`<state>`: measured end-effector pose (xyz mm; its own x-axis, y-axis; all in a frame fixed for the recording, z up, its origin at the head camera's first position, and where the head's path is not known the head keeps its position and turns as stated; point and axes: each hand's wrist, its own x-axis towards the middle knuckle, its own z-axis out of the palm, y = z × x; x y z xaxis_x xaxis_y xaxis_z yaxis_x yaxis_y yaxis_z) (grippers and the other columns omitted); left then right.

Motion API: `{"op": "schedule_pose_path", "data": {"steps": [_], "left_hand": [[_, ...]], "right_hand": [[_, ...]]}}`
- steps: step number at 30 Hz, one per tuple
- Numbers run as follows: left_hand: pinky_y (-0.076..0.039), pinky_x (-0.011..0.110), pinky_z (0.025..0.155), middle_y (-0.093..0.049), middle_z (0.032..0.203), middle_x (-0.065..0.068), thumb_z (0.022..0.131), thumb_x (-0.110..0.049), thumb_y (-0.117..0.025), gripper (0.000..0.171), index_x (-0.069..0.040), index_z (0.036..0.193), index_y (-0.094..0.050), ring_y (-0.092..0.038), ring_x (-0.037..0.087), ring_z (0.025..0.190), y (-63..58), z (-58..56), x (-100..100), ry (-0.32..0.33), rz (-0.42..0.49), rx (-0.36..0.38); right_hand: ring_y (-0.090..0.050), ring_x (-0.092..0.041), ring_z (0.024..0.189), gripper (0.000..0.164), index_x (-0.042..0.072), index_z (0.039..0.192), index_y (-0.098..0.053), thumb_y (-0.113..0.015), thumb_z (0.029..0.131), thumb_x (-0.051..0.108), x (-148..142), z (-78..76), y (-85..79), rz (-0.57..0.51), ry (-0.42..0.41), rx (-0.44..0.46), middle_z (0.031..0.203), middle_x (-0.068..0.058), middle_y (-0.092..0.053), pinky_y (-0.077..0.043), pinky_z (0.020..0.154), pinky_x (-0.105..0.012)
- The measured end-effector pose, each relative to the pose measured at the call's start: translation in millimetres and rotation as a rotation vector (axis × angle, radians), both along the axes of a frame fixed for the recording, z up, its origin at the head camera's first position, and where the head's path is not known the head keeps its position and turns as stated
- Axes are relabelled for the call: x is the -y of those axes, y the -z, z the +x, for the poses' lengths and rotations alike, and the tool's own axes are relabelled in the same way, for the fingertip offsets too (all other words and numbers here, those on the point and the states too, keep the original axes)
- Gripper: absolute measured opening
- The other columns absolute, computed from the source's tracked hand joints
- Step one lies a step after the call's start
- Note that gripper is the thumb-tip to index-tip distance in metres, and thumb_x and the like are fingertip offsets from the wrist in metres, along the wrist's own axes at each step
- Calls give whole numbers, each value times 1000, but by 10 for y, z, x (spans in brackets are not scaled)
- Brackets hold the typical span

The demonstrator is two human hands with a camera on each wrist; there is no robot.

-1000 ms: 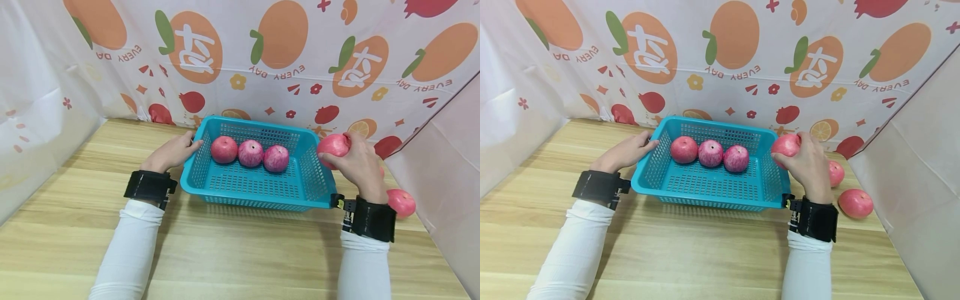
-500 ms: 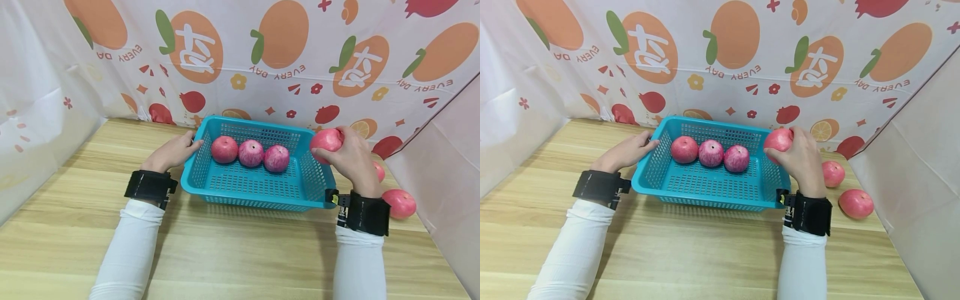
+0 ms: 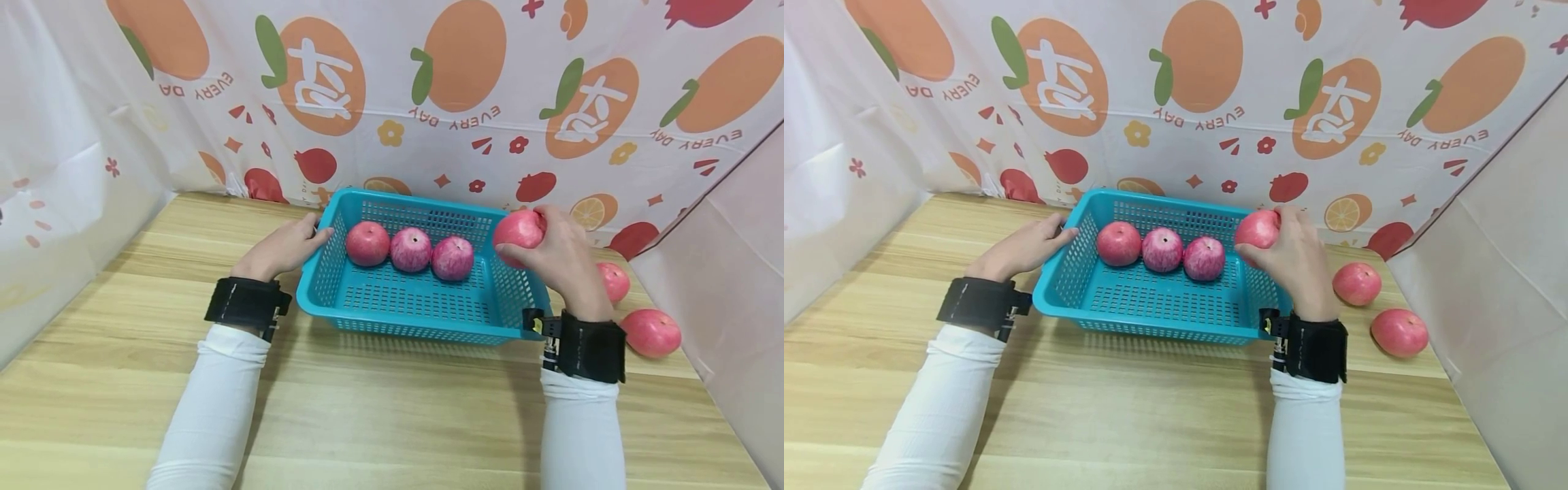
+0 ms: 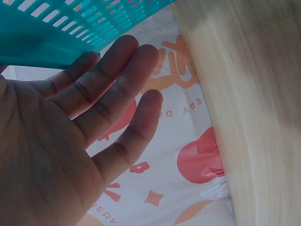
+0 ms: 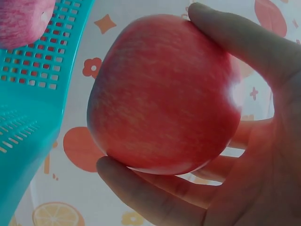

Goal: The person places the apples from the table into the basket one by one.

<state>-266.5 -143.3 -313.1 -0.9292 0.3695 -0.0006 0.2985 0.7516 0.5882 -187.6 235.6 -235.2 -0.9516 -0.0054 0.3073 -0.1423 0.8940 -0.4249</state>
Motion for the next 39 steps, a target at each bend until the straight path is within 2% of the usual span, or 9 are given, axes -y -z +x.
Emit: {"op": "schedule_pose_path", "data": {"steps": [8,17,27,39], "left_hand": [[-54,44,71,-57,100,18,95,-35,-40,47,1,126,-35,-60,23,78,-1,-3,-1,3,-6,-6],[-55,42,69,-58,97,18,95,-35,-41,47,1,124,-36,-61,21,75,10,-4,-9,7,5,-15],[-54,43,71,-57,99,18,96,-35,-40,47,1,126,-35,-60,21,76,27,-2,-2,5,2,-11],[-54,43,70,-58,99,17,96,-34,-40,46,0,126,-35,-60,21,76,56,3,-5,1,-3,-23]], "right_hand": [[-38,-33,106,76,7,126,-40,-75,68,41,103,-39,7,18,-59,34,118,-17,-45,-51,70,-56],[-42,-31,100,72,6,120,-42,-74,67,42,202,-76,-9,78,-119,33,111,-14,-49,-52,67,-52],[-39,-32,104,70,5,120,-41,-73,69,40,289,-97,37,81,-146,51,114,-15,-47,-52,68,-52],[-42,-29,100,71,6,120,-41,-74,68,41,399,-109,72,68,-170,60,111,-12,-48,-52,69,-49]]}}
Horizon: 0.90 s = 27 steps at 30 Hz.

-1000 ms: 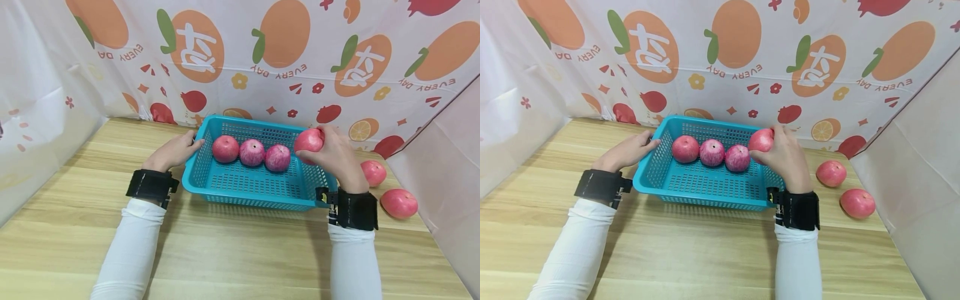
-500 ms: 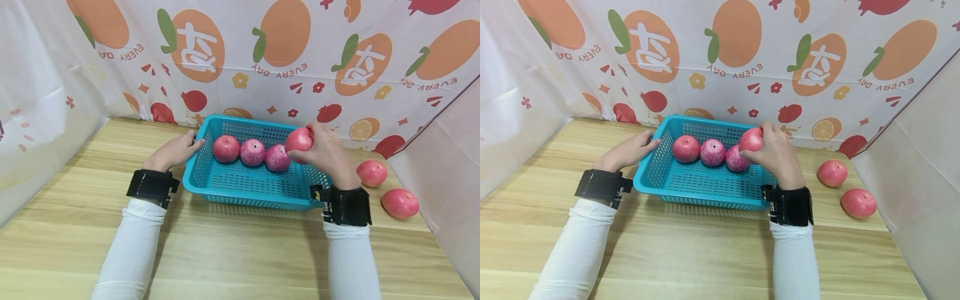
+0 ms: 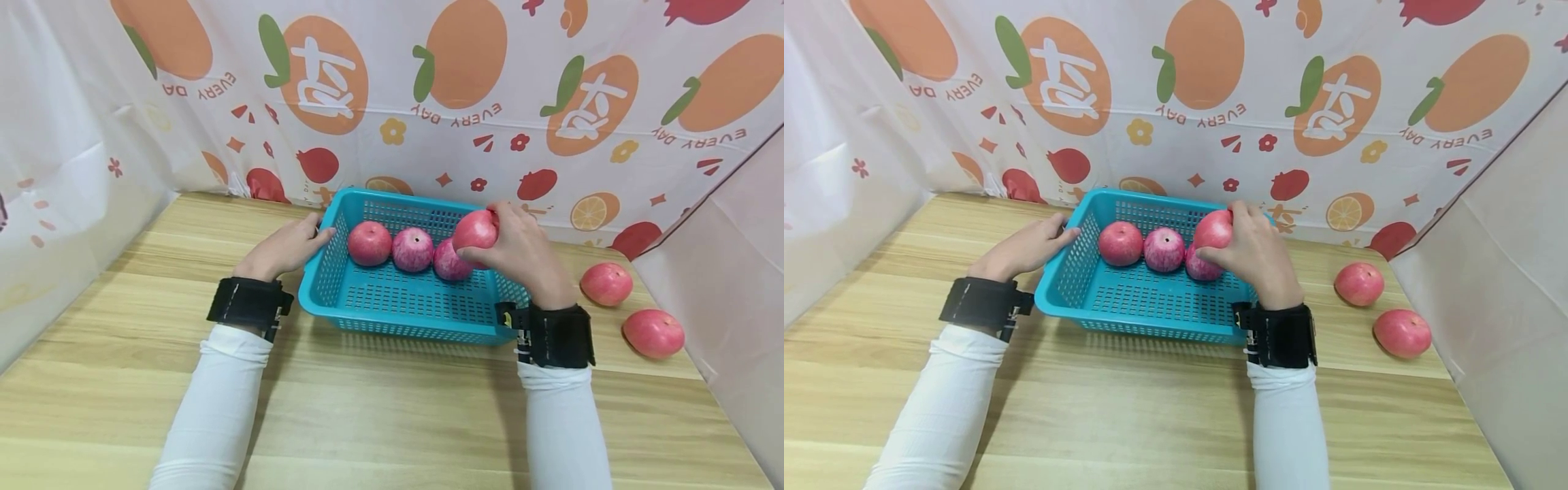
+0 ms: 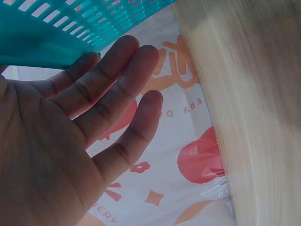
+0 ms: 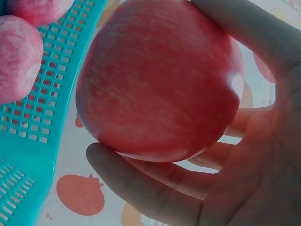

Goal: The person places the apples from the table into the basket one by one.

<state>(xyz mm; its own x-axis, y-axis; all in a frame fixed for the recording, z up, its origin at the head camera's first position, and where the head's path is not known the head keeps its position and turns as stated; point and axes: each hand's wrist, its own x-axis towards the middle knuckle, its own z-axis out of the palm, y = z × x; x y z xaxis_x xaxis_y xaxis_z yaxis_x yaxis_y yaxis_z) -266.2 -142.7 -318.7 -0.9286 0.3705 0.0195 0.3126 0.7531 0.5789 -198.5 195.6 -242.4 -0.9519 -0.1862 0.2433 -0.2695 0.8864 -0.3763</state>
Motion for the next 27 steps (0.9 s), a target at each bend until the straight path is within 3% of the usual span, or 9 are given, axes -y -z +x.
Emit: {"op": "schedule_pose_path", "data": {"steps": [27], "left_hand": [[-54,43,72,-57,97,18,96,-34,-39,46,2,124,-36,-60,21,75,-64,13,-4,9,4,12]], "right_hand": [[-43,-25,99,75,7,122,-41,-73,67,48,305,-49,-10,2,-60,37,113,-10,-48,-52,72,-46]]}}
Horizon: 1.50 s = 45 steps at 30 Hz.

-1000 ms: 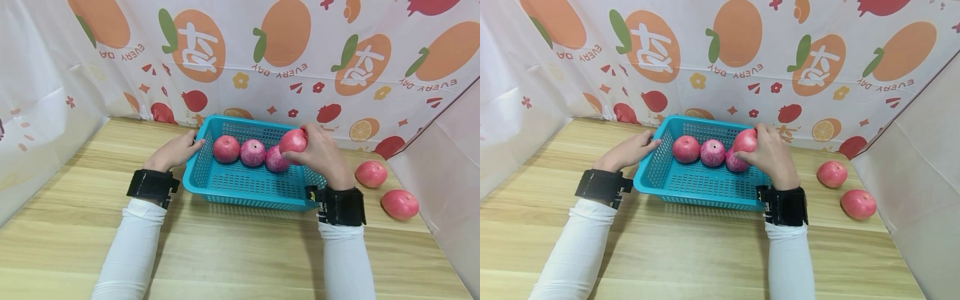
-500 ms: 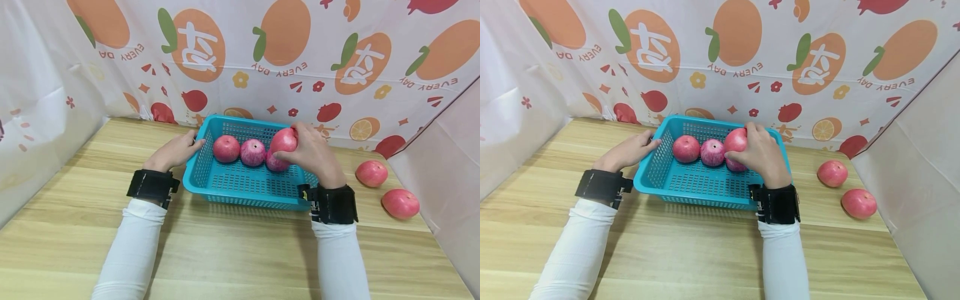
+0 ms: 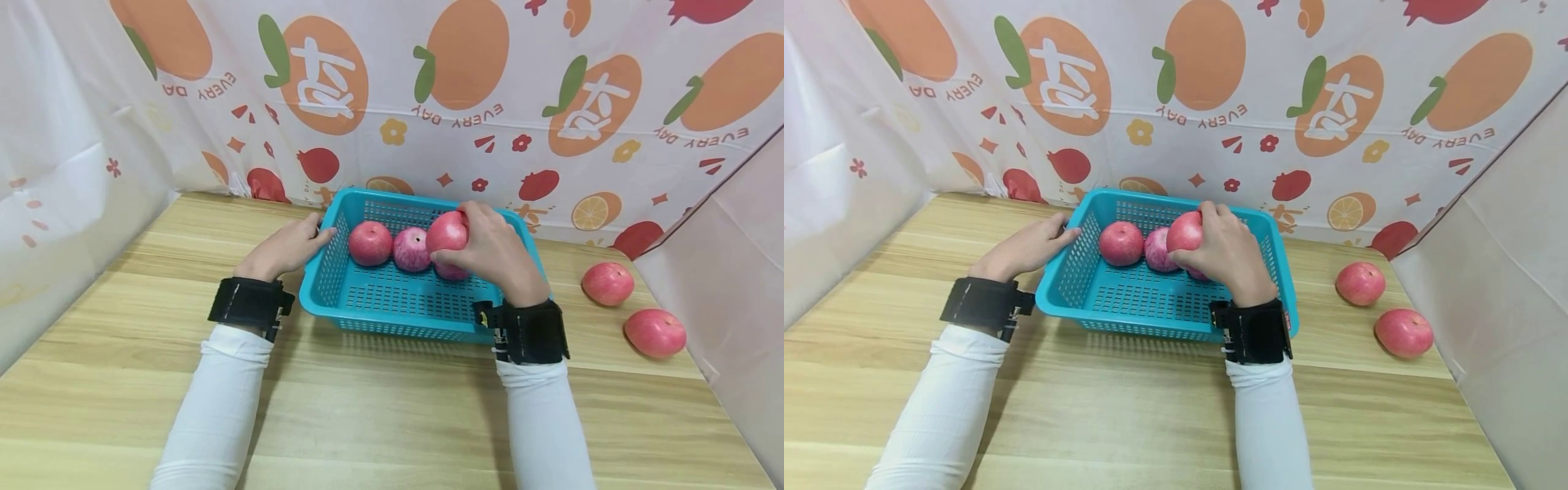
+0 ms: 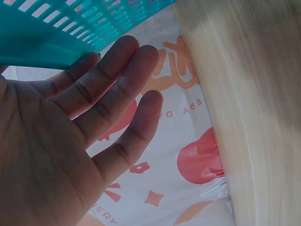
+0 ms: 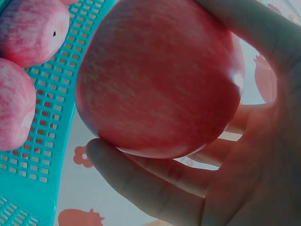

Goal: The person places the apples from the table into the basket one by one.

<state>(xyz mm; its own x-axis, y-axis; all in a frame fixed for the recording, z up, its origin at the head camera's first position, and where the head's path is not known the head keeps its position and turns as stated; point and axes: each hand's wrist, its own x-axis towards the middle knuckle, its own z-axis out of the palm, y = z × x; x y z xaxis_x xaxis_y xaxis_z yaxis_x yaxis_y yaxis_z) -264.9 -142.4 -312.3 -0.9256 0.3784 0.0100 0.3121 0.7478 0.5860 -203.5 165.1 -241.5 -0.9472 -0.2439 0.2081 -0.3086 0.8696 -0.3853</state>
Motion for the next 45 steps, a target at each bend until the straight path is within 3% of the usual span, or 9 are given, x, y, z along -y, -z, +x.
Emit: {"op": "schedule_pose_path", "data": {"steps": [21,39,45], "left_hand": [[-54,42,70,-58,96,17,96,-35,-40,45,1,124,-36,-60,21,74,-4,-20,-12,1,-7,2],[-54,43,71,-56,102,18,95,-35,-40,48,1,126,-34,-60,22,77,17,-16,-1,-16,2,11],[-54,44,70,-57,101,18,95,-35,-40,48,0,126,-34,-60,22,77,17,-23,-8,-10,2,9]], "right_hand": [[-42,-21,98,75,12,123,-41,-73,65,48,213,-66,15,14,-37,64,111,-5,-48,-52,70,-42],[-44,-16,93,70,12,118,-43,-72,67,49,494,-127,39,148,-178,34,110,-4,-49,-51,74,-36],[-45,-16,92,68,12,117,-43,-73,67,47,525,-163,25,138,-201,14,108,-4,-50,-51,73,-36]]}}
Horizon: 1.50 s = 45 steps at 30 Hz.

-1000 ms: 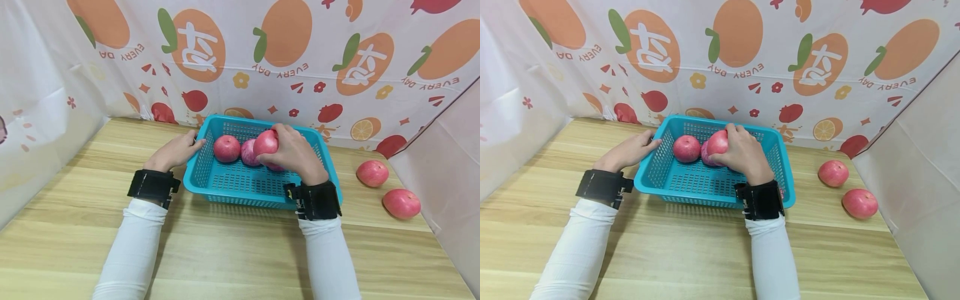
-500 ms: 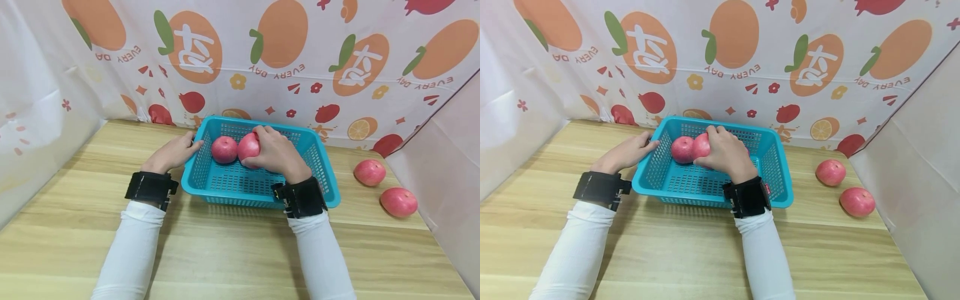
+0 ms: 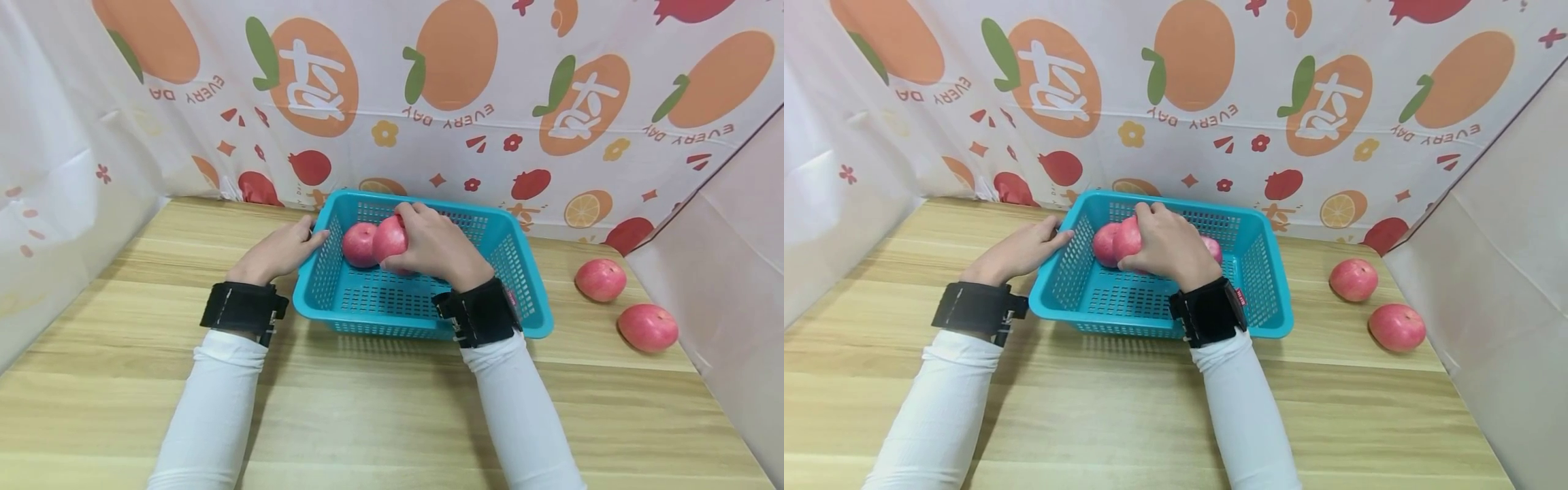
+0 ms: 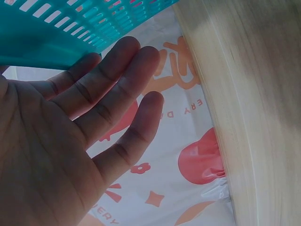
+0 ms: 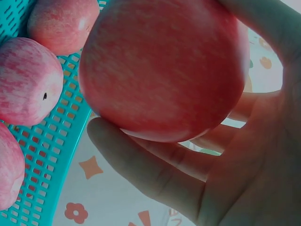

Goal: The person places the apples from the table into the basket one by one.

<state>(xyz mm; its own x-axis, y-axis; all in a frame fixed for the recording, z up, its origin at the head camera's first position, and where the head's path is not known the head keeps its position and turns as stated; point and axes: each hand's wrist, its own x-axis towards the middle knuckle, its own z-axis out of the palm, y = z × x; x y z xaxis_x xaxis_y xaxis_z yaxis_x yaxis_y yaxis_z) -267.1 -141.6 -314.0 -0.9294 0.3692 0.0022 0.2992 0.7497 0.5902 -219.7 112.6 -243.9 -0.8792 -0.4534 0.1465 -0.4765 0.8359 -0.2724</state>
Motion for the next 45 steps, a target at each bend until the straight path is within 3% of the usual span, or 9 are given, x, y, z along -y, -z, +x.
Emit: {"op": "schedule_pose_path", "data": {"steps": [17,33,45], "left_hand": [[-55,43,68,-58,98,18,95,-33,-41,46,2,125,-34,-61,21,75,3,-11,0,8,1,-11],[-54,42,70,-58,101,18,95,-35,-41,46,1,124,-35,-61,21,76,-2,3,5,5,-4,-11],[-54,42,71,-58,102,18,95,-35,-42,47,1,124,-35,-61,21,76,-3,5,2,2,-2,-1]], "right_hand": [[-43,-16,96,76,12,124,-36,-74,66,41,167,-119,-55,52,-51,114,112,-4,-46,-51,70,-33],[-42,-17,100,83,10,129,-34,-76,65,41,325,-111,-17,142,-121,130,119,-6,-45,-52,72,-33],[-40,-17,104,91,12,135,-29,-79,63,35,440,-162,41,226,-150,239,124,-5,-42,-53,72,-32]]}}
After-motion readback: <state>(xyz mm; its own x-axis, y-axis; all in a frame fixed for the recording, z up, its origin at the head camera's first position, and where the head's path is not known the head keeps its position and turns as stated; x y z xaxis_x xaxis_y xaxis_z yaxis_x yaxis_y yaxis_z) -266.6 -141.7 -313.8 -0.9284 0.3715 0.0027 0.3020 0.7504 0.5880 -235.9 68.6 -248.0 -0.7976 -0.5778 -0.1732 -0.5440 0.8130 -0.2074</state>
